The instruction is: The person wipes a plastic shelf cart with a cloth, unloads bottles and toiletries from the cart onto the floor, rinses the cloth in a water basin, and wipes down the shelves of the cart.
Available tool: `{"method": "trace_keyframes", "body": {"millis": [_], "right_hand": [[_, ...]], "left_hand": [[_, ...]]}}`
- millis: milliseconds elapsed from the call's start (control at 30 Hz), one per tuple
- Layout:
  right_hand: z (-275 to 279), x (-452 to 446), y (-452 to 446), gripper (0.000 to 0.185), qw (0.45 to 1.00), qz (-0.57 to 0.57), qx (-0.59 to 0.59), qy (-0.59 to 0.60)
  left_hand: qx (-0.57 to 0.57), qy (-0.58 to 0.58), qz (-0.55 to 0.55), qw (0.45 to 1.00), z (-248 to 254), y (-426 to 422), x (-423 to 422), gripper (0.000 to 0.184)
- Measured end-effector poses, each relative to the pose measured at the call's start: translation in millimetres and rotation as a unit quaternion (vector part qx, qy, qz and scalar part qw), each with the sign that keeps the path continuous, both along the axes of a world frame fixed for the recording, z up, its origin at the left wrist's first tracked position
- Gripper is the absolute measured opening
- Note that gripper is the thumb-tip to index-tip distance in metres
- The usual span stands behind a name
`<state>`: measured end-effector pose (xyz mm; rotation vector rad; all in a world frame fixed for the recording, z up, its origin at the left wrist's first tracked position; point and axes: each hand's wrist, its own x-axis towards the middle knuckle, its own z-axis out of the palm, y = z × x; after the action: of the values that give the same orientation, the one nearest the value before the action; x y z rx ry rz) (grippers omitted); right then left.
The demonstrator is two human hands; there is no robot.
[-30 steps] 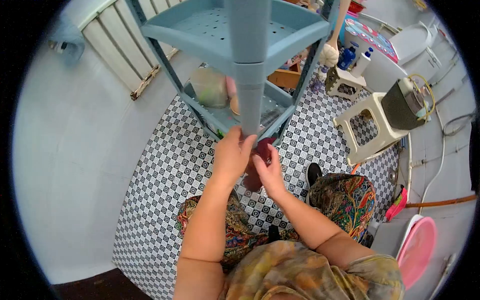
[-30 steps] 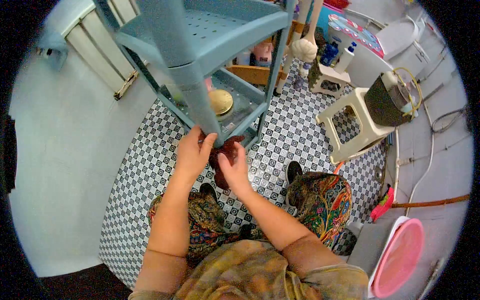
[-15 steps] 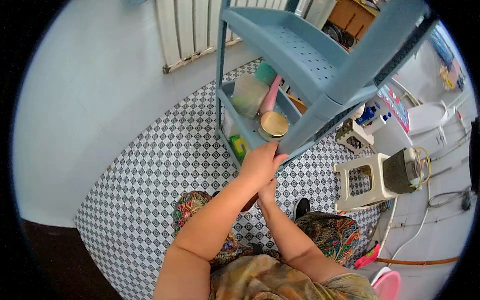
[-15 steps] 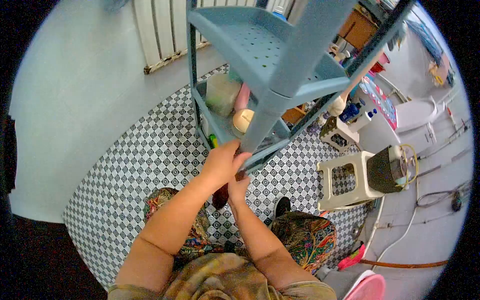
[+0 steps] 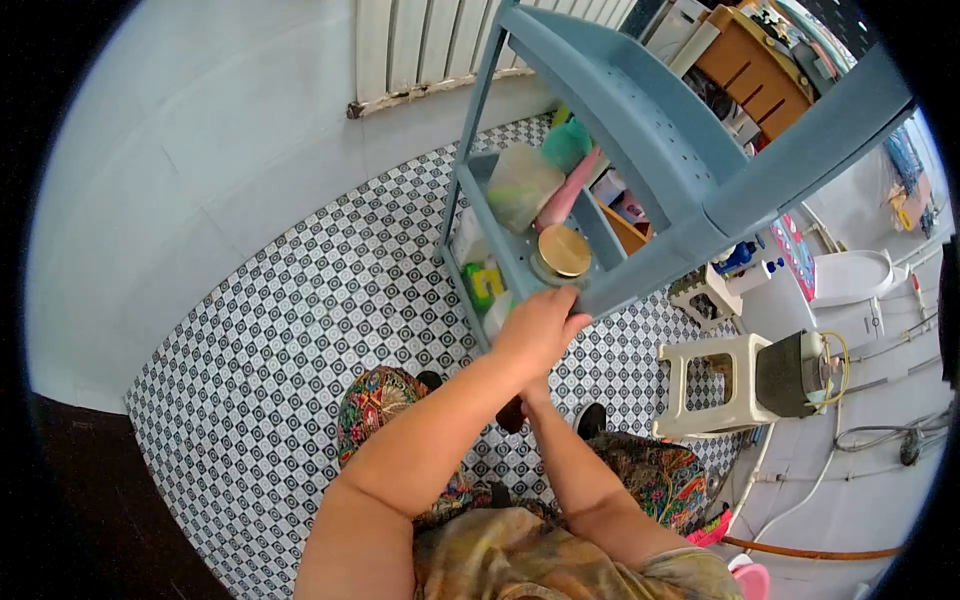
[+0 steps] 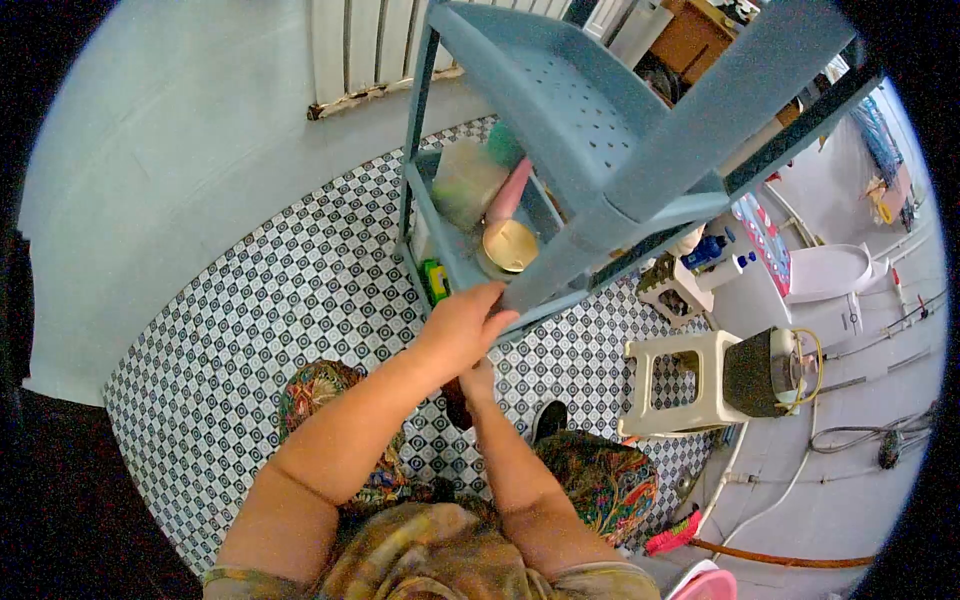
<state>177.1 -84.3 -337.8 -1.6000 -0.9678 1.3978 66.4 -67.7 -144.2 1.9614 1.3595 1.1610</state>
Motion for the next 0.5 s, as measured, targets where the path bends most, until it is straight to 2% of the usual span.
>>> {"method": "trace_keyframes", "body": {"millis": [67, 100, 133, 167, 233, 267, 400, 467, 500], "right_hand": [[-4, 14, 0, 0.038, 0.995, 0.068, -0.027, 0.062], [43, 9, -10, 0.032, 0.992, 0.093, -0.069, 0.050], [44, 14, -10, 0.032, 0.993, 0.087, -0.071, 0.048], [44, 20, -13, 0.031, 0.992, 0.101, -0.055, 0.042], [64, 26, -18, 0.030, 0.993, 0.105, -0.053, 0.026], [88, 21, -25, 0.029, 0.994, 0.082, -0.038, 0.064], [121, 23, -36, 0.027, 0.992, 0.089, -0.002, 0.085], [121, 30, -41, 0.024, 0.991, 0.119, 0.052, 0.039], [123, 32, -43, 0.024, 0.991, 0.119, 0.052, 0.041]], "left_hand": [[0.005, -0.010, 0.000, 1.000, -10, -2, 1, 0.024], [0.002, 0.041, 0.017, 0.999, -16, -1, -2, 0.024], [-0.001, 0.091, 0.032, 0.995, -20, 1, -4, 0.025], [-0.055, 0.167, 0.032, 0.984, -14, 0, -10, 0.024], [-0.131, 0.260, -0.008, 0.957, -8, -2, -23, 0.023], [-0.172, 0.312, -0.033, 0.934, -5, -5, -28, 0.022], [-0.230, 0.377, -0.094, 0.892, -21, -16, -34, 0.021], [-0.281, 0.365, -0.221, 0.860, -40, -26, -31, 0.022], [-0.271, 0.355, -0.230, 0.864, -49, -32, -28, 0.025]]}}
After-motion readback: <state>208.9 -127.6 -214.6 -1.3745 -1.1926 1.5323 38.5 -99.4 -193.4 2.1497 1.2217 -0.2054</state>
